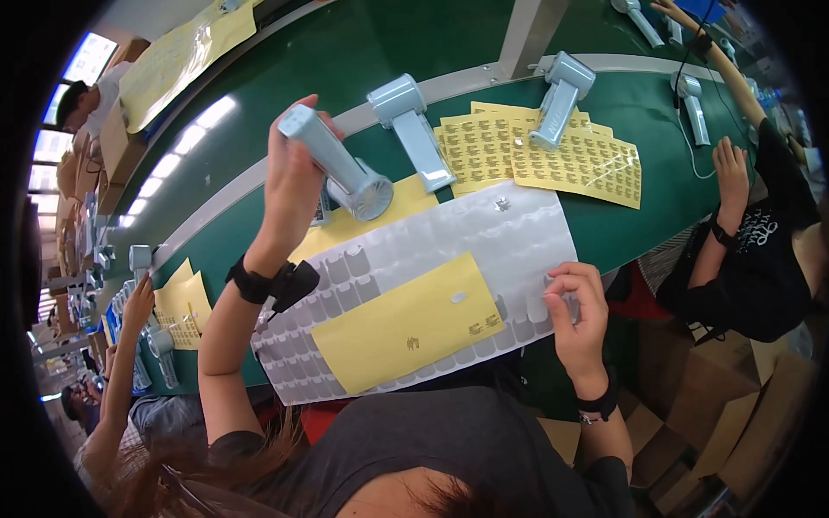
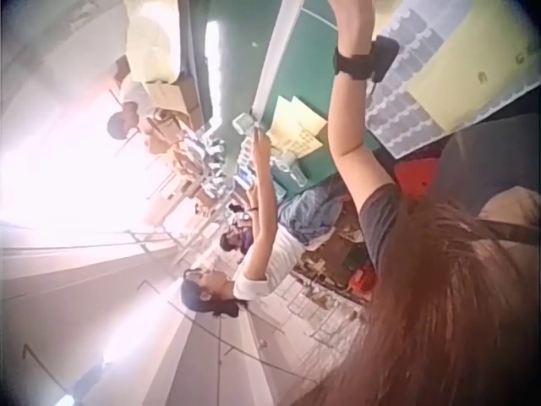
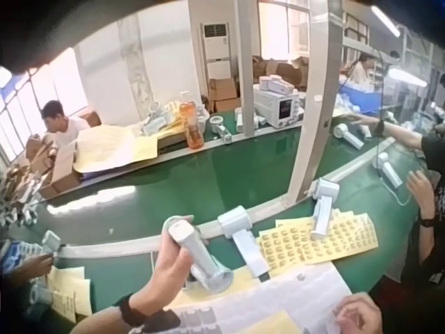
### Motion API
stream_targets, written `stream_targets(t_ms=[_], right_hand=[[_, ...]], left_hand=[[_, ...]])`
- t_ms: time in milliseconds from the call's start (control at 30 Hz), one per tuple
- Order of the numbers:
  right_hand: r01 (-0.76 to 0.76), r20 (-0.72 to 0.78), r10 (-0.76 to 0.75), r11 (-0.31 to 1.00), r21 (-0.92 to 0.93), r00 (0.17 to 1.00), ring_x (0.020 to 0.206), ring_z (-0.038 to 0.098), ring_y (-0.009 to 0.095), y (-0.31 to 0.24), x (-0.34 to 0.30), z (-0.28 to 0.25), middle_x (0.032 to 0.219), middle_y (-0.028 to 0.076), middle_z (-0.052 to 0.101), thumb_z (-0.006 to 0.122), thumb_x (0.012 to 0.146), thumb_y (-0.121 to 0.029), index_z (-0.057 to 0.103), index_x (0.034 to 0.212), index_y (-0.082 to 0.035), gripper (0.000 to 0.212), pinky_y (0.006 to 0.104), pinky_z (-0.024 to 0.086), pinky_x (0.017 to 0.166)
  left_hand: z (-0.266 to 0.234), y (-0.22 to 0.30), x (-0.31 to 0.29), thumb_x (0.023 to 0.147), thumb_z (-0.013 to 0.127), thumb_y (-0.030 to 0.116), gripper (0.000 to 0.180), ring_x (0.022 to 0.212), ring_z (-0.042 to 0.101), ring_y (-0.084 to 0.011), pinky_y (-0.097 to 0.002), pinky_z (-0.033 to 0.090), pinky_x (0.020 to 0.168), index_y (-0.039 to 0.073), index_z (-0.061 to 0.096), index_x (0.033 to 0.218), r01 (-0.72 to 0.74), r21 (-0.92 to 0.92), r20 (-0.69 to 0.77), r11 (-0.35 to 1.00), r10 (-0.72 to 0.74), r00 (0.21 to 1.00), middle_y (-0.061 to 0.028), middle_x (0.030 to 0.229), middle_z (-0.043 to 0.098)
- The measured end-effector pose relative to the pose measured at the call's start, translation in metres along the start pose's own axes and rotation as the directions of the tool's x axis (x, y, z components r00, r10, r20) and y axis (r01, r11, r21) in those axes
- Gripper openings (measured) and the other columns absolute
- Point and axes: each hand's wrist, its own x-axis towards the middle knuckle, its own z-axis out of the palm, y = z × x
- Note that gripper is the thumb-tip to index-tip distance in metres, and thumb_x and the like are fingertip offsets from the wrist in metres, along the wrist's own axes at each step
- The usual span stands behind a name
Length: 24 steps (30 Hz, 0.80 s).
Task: The person peels stickers from a sheet and applies them to the base of handheld fans, then presses a small plastic cover into the charging port of each fan before setting it aside.
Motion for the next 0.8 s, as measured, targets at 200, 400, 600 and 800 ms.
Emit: stream_targets(t_ms=[200,400,600,800], right_hand=[[-0.412,0.315,0.278,0.733,0.541,0.907,0.087,0.058,0.010,-0.047,0.042,-0.006,0.095,0.005,0.061,0.073,0.086,-0.003,0.059,0.096,-0.001,0.017,0.0244,0.048,0.077],[-0.470,0.468,0.190,0.642,0.606,0.863,0.081,0.059,0.008,-0.104,0.100,0.023,0.087,0.002,0.063,0.074,0.083,0.001,0.054,0.101,-0.003,0.028,0.0211,0.047,0.076],[-0.448,0.452,0.172,0.639,0.625,0.875,0.082,0.061,0.007,-0.114,0.115,0.046,0.086,0.003,0.065,0.076,0.081,0.004,0.043,0.114,-0.006,0.048,0.0207,0.048,0.076],[-0.362,0.387,0.142,0.724,0.587,0.911,0.074,0.059,0.006,-0.109,0.113,0.053,0.083,0.005,0.068,0.079,0.080,-0.004,0.040,0.111,-0.006,0.050,0.0206,0.046,0.071]], left_hand=[[0.026,-0.008,-0.023,0.084,0.076,0.007,0.065,0.102,0.054,-0.0193,-0.0331,0.046,0.086,0.005,0.030,0.129,-0.268,0.409,0.323,0.872,0.136,0.937,-0.0136,0.114,0.051],[0.038,-0.004,-0.039,0.083,0.073,0.007,0.061,0.102,0.049,-0.0244,-0.0384,0.043,0.090,0.006,0.029,0.125,-0.383,0.367,0.479,0.848,0.181,0.859,-0.0170,0.113,0.047],[0.040,-0.002,-0.045,0.080,0.076,0.023,0.066,0.098,0.045,-0.0263,-0.0357,0.041,0.079,0.001,0.032,0.124,-0.406,0.297,0.517,0.864,0.212,0.829,-0.0183,0.118,0.045],[0.041,-0.007,-0.043,0.080,0.074,0.027,0.067,0.098,0.045,-0.0279,-0.0384,0.038,0.086,0.000,0.032,0.124,-0.440,0.289,0.514,0.850,0.250,0.821,-0.0189,0.117,0.045]])
